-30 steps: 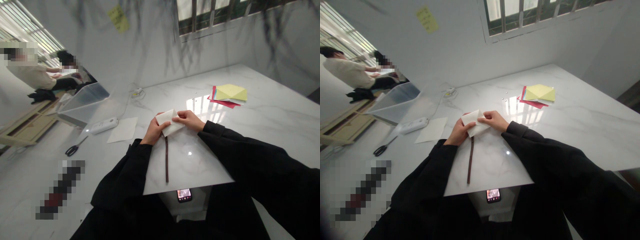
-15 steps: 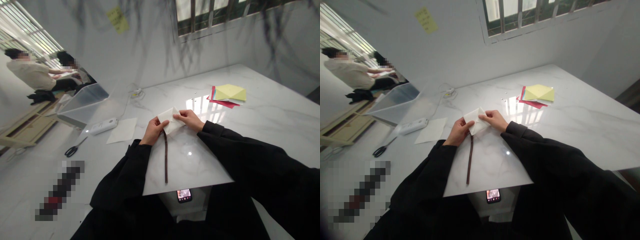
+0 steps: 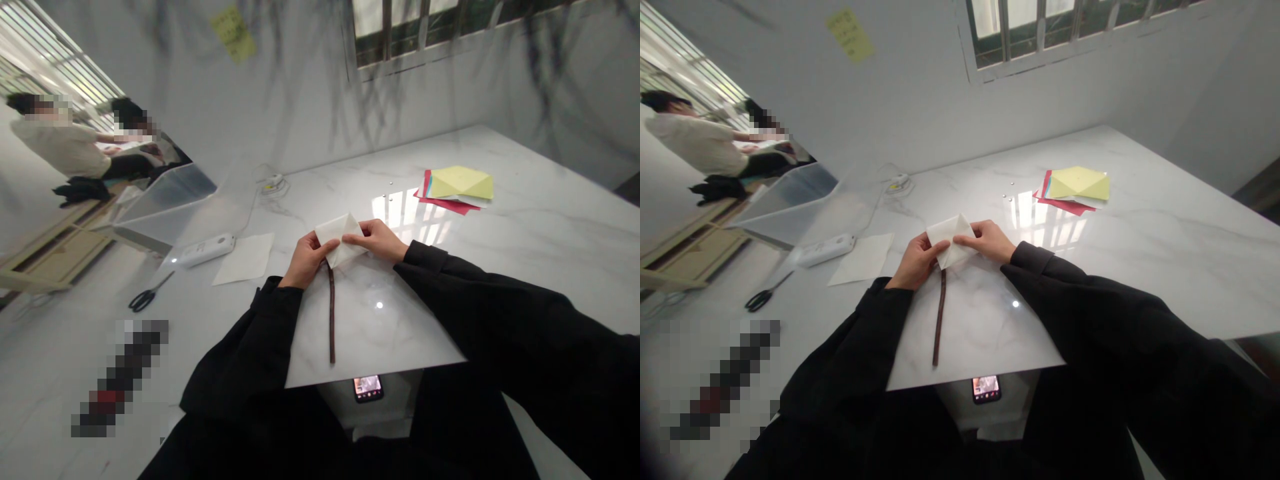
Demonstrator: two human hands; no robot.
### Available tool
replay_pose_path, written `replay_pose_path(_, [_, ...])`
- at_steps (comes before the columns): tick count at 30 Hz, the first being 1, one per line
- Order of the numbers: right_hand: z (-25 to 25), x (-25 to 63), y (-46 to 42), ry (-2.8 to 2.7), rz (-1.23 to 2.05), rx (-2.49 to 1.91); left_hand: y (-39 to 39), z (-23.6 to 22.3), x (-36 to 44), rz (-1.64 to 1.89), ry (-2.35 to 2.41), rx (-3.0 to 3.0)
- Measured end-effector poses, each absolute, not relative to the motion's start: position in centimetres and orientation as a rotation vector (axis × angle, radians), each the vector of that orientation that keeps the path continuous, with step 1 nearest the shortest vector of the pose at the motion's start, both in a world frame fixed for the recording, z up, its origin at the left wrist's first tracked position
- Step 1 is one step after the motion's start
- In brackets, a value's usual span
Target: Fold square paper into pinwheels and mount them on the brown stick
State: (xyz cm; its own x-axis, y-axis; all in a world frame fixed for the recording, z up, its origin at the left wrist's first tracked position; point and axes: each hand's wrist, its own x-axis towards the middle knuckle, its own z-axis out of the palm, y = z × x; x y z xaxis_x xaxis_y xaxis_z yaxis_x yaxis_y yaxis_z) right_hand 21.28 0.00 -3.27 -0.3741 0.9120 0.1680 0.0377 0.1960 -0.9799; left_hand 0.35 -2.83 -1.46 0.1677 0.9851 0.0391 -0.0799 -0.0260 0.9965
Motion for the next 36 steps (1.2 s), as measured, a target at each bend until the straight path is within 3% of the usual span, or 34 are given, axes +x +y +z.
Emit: replay_pose_path(36, [-2.98,21.15,-0.31,-1.514,1.394,-0.831,-3.01,-0.92,0.51,1.128,1.139,1.229])
